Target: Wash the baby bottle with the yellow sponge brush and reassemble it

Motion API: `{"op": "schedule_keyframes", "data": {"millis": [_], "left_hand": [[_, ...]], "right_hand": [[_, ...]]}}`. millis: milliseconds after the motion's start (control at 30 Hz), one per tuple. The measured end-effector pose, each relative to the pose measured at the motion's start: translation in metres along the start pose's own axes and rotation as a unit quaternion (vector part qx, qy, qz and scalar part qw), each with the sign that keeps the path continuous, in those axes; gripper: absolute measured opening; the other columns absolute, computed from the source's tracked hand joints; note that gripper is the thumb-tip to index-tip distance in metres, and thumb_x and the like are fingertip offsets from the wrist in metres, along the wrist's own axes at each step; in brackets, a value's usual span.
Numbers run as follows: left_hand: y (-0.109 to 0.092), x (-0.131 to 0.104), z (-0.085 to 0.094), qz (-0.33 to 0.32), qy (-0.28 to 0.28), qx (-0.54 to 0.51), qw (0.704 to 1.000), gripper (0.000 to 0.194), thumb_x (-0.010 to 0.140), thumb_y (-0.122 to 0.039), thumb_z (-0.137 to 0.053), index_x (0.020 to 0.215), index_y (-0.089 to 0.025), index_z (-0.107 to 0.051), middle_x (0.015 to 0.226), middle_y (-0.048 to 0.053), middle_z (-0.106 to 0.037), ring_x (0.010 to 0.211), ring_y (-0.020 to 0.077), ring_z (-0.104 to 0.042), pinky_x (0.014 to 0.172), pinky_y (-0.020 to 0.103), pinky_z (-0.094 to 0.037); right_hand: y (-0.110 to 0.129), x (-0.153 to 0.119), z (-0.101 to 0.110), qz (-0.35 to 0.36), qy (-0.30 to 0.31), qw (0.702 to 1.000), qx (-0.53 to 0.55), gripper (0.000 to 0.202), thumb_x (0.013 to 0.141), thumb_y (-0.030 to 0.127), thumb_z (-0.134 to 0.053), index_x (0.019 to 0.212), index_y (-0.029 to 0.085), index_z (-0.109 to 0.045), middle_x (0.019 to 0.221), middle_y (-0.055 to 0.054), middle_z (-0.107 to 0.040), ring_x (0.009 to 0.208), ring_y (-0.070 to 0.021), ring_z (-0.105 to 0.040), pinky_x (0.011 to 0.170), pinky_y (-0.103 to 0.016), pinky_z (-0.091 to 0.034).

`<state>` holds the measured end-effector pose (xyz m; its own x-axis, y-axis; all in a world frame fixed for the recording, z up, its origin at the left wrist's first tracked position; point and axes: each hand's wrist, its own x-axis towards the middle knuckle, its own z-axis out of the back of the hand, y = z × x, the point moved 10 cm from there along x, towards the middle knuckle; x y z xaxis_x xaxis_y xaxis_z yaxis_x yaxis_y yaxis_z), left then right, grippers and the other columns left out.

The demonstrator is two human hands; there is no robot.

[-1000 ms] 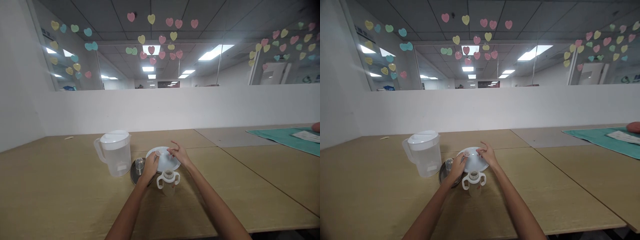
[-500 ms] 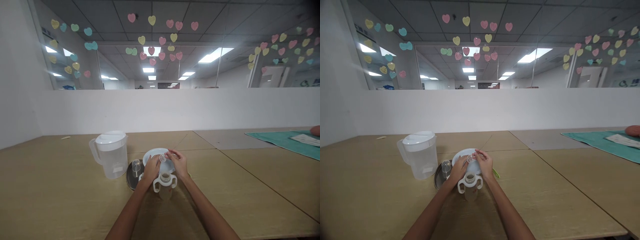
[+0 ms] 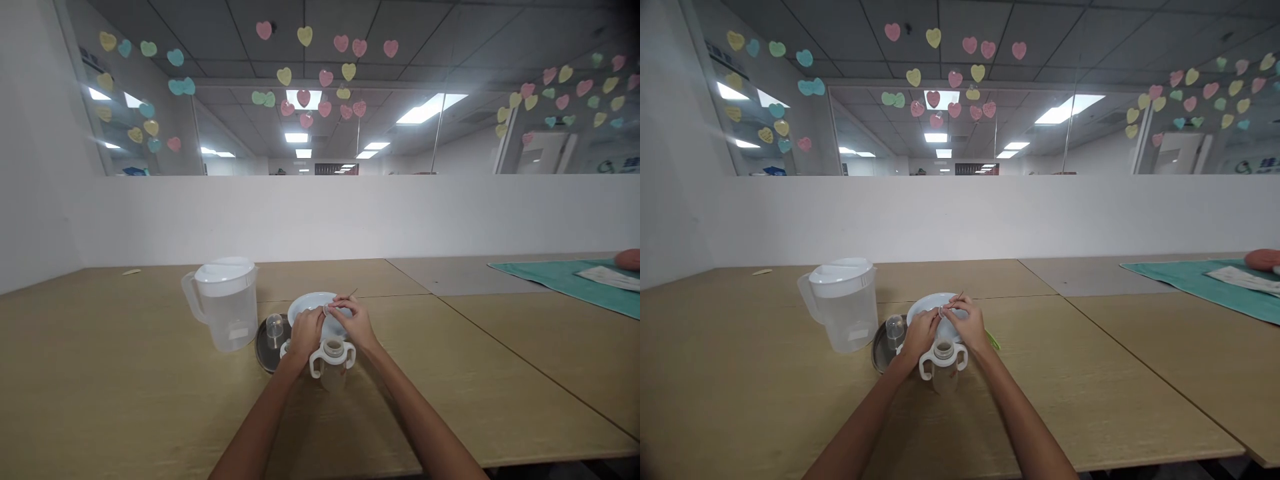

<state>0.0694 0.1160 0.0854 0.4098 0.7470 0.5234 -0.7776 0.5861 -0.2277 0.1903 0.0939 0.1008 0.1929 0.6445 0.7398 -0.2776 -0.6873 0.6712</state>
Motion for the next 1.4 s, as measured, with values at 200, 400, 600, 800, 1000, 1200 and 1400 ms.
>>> {"op": "schedule_keyframes", "data": {"millis": [200, 400, 600, 800, 1000, 1200, 1400], "left_hand": [[0.0, -0.002, 0.003, -0.022, -0.02, -0.053, 0.998, 0.032, 0.092, -0.024, -0.034, 0.094, -0.018, -0.065, 0.095, 0.007, -0.068, 0.084, 0.0205, -0.058, 0.075, 0.029, -0.041], [0.009, -0.004, 0.013, -0.04, -0.049, -0.134, 0.989, 0.03, 0.091, -0.024, -0.037, 0.097, -0.018, -0.066, 0.099, 0.006, -0.068, 0.09, 0.0192, -0.057, 0.083, 0.031, -0.042], [0.01, -0.004, 0.011, -0.035, -0.036, -0.125, 0.991, 0.031, 0.09, -0.019, -0.036, 0.101, -0.017, -0.065, 0.104, 0.007, -0.067, 0.096, 0.0195, -0.057, 0.088, 0.032, -0.041], [0.007, -0.006, 0.008, -0.021, -0.014, -0.148, 0.989, 0.03, 0.089, -0.021, -0.036, 0.095, -0.017, -0.066, 0.1, 0.007, -0.068, 0.094, 0.0196, -0.057, 0.087, 0.031, -0.041], [-0.003, -0.006, 0.006, -0.043, -0.015, -0.163, 0.986, 0.029, 0.089, -0.022, -0.038, 0.091, -0.018, -0.067, 0.093, 0.005, -0.069, 0.088, 0.0183, -0.056, 0.083, 0.029, -0.04], [-0.009, -0.003, -0.001, -0.071, -0.015, -0.153, 0.986, 0.029, 0.09, -0.021, -0.038, 0.089, -0.017, -0.067, 0.094, 0.006, -0.069, 0.086, 0.0187, -0.057, 0.08, 0.029, -0.041], [-0.005, -0.002, 0.005, -0.049, -0.025, -0.176, 0.983, 0.027, 0.089, -0.021, -0.04, 0.094, -0.017, -0.066, 0.1, 0.006, -0.068, 0.092, 0.0189, -0.058, 0.085, 0.031, -0.042]], "right_hand": [[0.008, -0.002, 0.001, 0.006, 0.03, 0.999, -0.031, 0.027, 0.081, 0.04, -0.055, 0.074, 0.02, -0.072, 0.072, -0.005, -0.063, 0.072, -0.0158, -0.056, 0.066, -0.028, -0.044], [0.002, -0.008, -0.019, 0.026, 0.121, 0.989, -0.083, 0.031, 0.082, 0.044, -0.053, 0.076, 0.021, -0.073, 0.064, -0.002, -0.06, 0.062, -0.0131, -0.052, 0.06, -0.025, -0.041], [0.008, -0.005, -0.007, 0.024, 0.093, 0.989, -0.114, 0.043, 0.085, 0.048, -0.043, 0.072, 0.018, -0.07, 0.059, -0.001, -0.059, 0.056, -0.012, -0.051, 0.058, -0.023, -0.039], [-0.003, -0.004, 0.006, -0.042, 0.063, 0.982, -0.173, 0.06, 0.087, 0.055, -0.031, 0.042, 0.018, -0.048, 0.041, 0.002, -0.043, 0.044, -0.01, -0.041, 0.051, -0.023, -0.032], [-0.013, -0.009, -0.015, -0.051, 0.124, 0.977, -0.166, 0.061, 0.087, 0.056, -0.027, 0.041, 0.02, -0.044, 0.04, 0.001, -0.044, 0.044, -0.0112, -0.043, 0.054, -0.023, -0.035], [-0.014, -0.009, -0.013, -0.037, 0.136, 0.97, -0.199, 0.058, 0.085, 0.058, -0.033, 0.043, 0.019, -0.042, 0.043, 0.003, -0.04, 0.045, -0.0096, -0.04, 0.052, -0.022, -0.03], [0.005, -0.007, -0.005, 0.028, 0.068, 0.969, -0.235, 0.056, 0.087, 0.053, -0.03, 0.045, 0.017, -0.044, 0.045, 0.003, -0.036, 0.046, -0.0083, -0.031, 0.048, -0.023, -0.024]]}}
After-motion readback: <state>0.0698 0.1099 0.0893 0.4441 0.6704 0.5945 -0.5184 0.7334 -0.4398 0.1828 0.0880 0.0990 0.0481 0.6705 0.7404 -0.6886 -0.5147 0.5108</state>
